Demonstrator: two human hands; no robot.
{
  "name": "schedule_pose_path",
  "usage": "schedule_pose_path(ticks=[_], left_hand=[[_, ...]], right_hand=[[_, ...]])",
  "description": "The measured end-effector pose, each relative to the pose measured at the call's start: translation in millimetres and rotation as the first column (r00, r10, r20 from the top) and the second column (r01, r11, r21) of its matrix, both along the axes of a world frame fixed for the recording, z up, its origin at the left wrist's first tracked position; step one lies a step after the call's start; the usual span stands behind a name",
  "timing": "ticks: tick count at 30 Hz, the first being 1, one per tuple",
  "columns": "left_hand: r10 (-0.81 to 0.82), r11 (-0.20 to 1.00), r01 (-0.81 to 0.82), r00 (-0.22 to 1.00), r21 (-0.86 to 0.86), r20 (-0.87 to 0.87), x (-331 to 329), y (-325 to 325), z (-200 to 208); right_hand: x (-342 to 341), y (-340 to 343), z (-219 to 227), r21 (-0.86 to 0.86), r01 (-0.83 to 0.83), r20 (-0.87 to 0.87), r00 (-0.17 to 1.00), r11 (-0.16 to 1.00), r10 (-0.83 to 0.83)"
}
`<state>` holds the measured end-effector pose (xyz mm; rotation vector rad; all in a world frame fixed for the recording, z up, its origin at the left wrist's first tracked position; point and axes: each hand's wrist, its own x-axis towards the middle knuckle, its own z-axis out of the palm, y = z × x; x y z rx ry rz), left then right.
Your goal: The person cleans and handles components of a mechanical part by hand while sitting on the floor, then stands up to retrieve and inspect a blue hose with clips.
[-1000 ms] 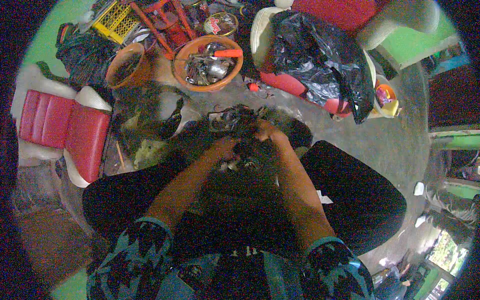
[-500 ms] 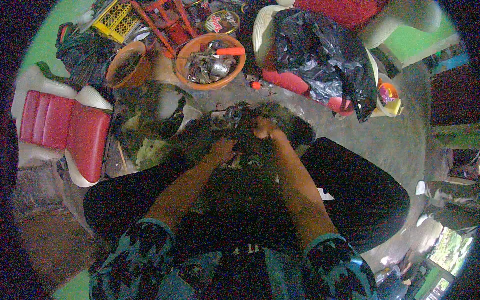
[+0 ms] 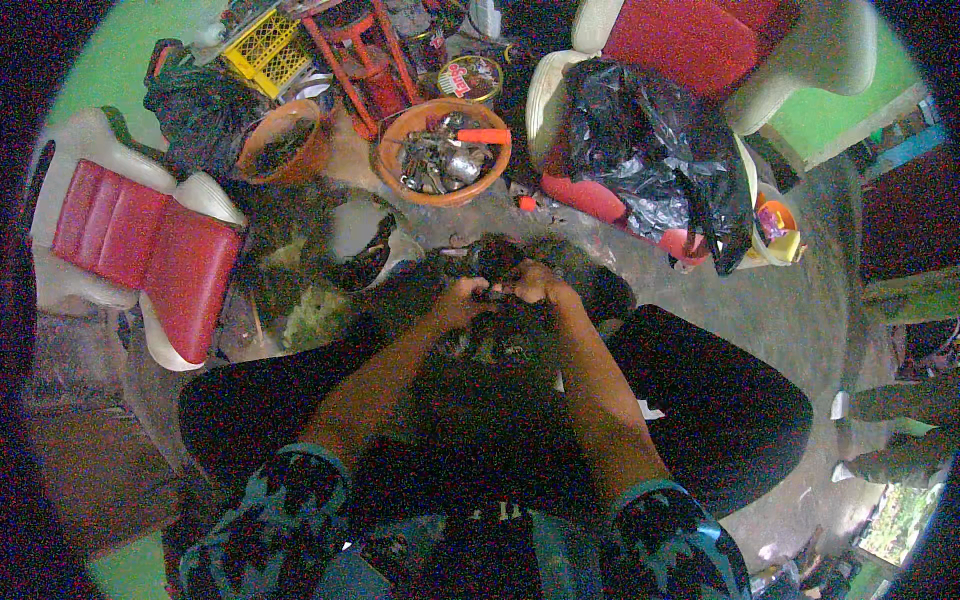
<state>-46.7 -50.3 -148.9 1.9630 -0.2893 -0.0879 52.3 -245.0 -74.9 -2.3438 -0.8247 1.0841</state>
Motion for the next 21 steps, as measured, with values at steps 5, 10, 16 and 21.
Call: schedule_pose_path(ticks=[5,10,16,21], left_hand=[[0.055,0.997,-0.044,0.983,0.068,-0.176,7,-6,47],[0.133,0.977,-0.113,0.986,0.181,-0.101,18,-5,54],[0.455,0.886,-0.458,0.889,-0.076,-0.047,33,-5,99],[0.662,0.728,-0.682,0.674,-0.068,0.328,33,24,158]], right_hand=[[-6,-1,32,0.154,0.151,-0.090,0.986,0.977,-0.138],[-4,4,35,0.317,0.284,-0.074,0.959,0.905,-0.275],[1,24,62,0.613,0.564,-0.226,0.796,0.553,-0.561],[24,68,59,0.763,0.491,-0.182,0.788,0.421,-0.589]])
